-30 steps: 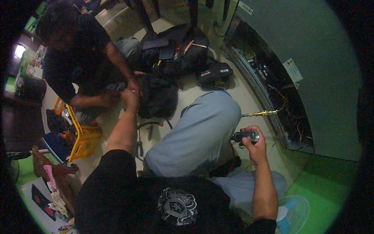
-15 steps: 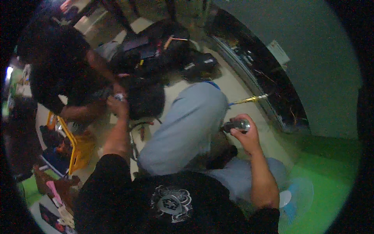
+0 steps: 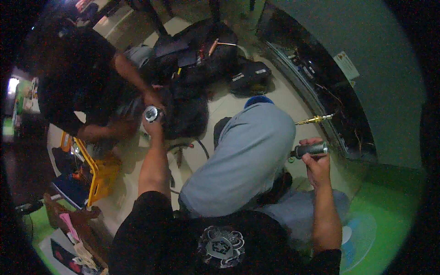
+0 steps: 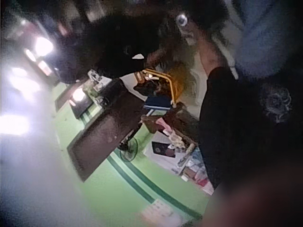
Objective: The person uses pliers to crimp a brass fitting onto a red hose, then attaches a metal canister to the fitting and secures the hose connection. The person sits on the floor in front of an open appliance while performing the assembly.
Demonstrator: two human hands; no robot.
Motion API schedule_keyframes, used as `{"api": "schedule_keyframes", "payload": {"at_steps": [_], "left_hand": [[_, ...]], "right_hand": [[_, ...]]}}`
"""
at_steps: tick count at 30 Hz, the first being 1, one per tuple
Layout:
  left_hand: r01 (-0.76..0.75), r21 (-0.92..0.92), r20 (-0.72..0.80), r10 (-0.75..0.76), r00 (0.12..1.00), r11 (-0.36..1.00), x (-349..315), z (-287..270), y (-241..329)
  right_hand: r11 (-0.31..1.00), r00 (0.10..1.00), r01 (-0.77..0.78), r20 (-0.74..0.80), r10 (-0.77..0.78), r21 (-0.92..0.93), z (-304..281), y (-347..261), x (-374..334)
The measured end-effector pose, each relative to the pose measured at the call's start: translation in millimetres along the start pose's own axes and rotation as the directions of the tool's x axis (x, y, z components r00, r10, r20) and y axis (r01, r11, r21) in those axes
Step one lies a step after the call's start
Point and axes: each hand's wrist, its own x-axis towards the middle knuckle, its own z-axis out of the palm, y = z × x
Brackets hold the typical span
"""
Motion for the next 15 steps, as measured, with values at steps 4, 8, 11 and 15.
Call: {"api": "schedule_keyframes", "payload": {"at_steps": [4,8,11,15], "left_hand": [[0.110,-0.156,0.084,-0.098,0.992,0.982,7.3,-14.9,16.1],[0.048,-0.157,0.189,-0.018,0.982,0.986,17.4,-51.8,68.7],[-0.071,-0.168,0.351,0.127,0.928,0.983,26.5,-73.6,122.5],[0.040,-0.296,0.423,0.094,0.901,0.954,16.7,-96.6,202.8]], "right_hand": [[0.997,1.000,0.015,0.015,-0.016,0.079,-3.0,-2.3,0.6],[0.996,0.996,0.079,0.047,-0.077,-0.038,-3.3,-5.4,4.7],[0.980,0.983,0.178,0.066,-0.173,-0.090,0.6,-6.8,9.7],[0.963,0.974,0.227,0.037,-0.224,-0.145,8.9,-8.7,11.1]]}}
